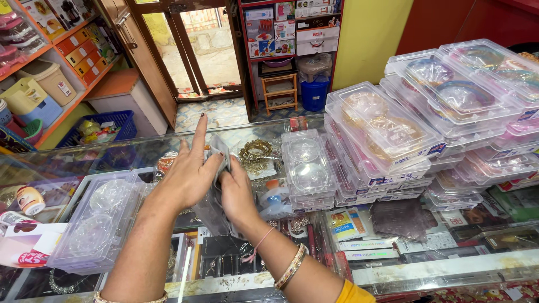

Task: The person wipes clear plastic jewelry containers with a grey cloth, handling them one at a time and placing them onto a glass display counter.

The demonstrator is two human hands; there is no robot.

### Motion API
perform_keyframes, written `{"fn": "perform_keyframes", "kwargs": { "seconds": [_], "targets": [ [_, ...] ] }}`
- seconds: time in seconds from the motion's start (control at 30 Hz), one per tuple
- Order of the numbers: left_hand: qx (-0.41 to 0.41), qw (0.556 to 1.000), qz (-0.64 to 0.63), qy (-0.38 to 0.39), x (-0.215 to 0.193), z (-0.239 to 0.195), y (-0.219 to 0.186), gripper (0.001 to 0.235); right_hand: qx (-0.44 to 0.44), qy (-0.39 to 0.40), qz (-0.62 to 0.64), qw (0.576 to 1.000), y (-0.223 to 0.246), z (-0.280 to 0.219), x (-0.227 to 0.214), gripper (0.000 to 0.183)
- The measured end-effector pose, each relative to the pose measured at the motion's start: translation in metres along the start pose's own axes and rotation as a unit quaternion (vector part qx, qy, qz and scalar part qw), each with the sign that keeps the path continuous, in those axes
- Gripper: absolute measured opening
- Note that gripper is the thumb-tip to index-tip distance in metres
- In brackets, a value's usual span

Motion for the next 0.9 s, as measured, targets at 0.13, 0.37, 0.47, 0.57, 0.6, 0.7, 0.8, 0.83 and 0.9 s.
{"fn": "perform_keyframes", "kwargs": {
  "seconds": [0.13,0.37,0.47,0.57,0.6,0.7,0.8,0.83,0.9],
  "targets": [
    [0.004,1.000,0.017,-0.002,-0.001,-0.001,-0.004,0.088,0.053,-0.016,-0.036,0.998,-0.059,-0.021,0.000,0.046],
    [-0.043,0.998,-0.044,-0.020,0.006,0.002,0.001,0.075,0.085,-0.042,-0.026,0.995,-0.040,-0.032,-0.009,0.058],
    [-0.006,0.994,-0.102,-0.050,0.009,0.012,0.013,0.061,0.005,-0.080,-0.011,0.997,0.015,-0.049,-0.013,0.056],
    [-0.017,0.952,-0.307,-0.013,0.033,0.028,0.036,0.056,-0.032,-0.054,-0.023,0.998,0.050,-0.077,-0.006,0.054],
    [-0.033,0.917,-0.397,0.013,0.045,0.033,0.042,0.056,-0.037,-0.034,-0.027,0.998,0.057,-0.085,-0.002,0.054],
    [0.028,0.919,-0.380,-0.105,0.029,0.041,0.046,0.054,-0.191,-0.028,-0.155,0.969,0.098,-0.103,0.003,0.081],
    [0.027,0.886,-0.433,-0.161,0.023,0.040,0.046,0.059,-0.133,-0.019,-0.201,0.970,0.083,-0.089,-0.001,0.083],
    [0.006,0.884,-0.434,-0.170,0.022,0.038,0.046,0.061,-0.108,-0.013,-0.184,0.977,0.075,-0.084,-0.003,0.079],
    [-0.036,0.879,-0.437,-0.189,0.019,0.031,0.043,0.065,-0.057,0.003,-0.150,0.987,0.059,-0.075,-0.008,0.072]
  ]
}}
Point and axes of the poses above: each hand's wrist, its own z-axis towards the middle knuckle, its own x-axis out of the palm, y = z × x, the point moved 10 cm from there along z, towards the middle knuckle, and after that the axes turned 1 degree about y, right-handed, at the moved point
